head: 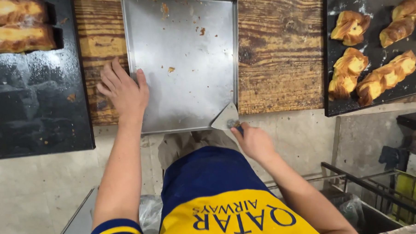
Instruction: The person scrapes crumbs from a metal baking tray using a small metal spatula, then transfers several pastries from a black tray onto the metal tray. The person repeats the scraping and transferring process across multiple trays.
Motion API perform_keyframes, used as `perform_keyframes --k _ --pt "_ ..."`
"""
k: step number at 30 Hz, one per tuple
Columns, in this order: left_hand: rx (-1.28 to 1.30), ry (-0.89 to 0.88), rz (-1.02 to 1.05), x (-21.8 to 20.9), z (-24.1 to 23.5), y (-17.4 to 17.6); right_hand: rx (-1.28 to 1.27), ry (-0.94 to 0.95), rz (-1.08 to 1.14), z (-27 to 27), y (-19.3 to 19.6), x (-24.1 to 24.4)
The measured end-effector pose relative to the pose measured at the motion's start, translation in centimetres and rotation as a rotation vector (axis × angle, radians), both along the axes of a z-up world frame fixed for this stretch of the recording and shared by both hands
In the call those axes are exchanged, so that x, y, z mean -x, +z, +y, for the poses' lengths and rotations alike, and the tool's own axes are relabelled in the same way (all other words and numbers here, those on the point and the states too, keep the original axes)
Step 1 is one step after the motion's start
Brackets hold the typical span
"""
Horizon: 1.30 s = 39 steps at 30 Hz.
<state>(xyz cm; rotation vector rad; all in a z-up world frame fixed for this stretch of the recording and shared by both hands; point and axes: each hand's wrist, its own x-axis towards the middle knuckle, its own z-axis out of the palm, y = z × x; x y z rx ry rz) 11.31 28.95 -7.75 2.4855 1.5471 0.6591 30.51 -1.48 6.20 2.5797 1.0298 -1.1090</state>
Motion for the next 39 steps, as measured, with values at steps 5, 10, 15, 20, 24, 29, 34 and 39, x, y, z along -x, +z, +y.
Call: perform_keyframes --k 5,10,15,20,24,29,34,39 --pt "0.158 0.003 -0.050 -1.3 1.0 -0.6 0.015 -0.028 -0.088 0.9 -4.2 2.0" --pt "-0.097 -0.071 -0.012 -2.0 1.6 0.1 -0.035 -0.136 -0.127 6.8 -6.1 -1.0" --pt "-0.135 -0.073 0.010 -2.1 1.9 -0.3 -0.075 -0.072 -0.156 13.6 -6.3 -6.8" --pt "-0.078 -0.076 -0.003 -2.1 2.2 0.4 -0.019 0.174 -0.225 18.8 -4.5 -14.5" --pt "-0.056 -0.027 -0.014 -2.3 2.2 0.6 0.086 0.556 -0.255 23.3 1.5 -18.2" --pt "-0.045 0.003 -0.041 -2.7 2.6 1.0 0.021 0.747 -0.184 28.7 1.1 -16.4" --pt "-0.002 0.031 -0.004 -2.8 2.6 2.0 -0.075 0.771 -0.055 34.0 -6.1 -13.3" --pt "0.017 0.043 0.027 -2.7 2.4 1.7 -0.137 0.818 -0.069 37.6 -6.8 -9.2"
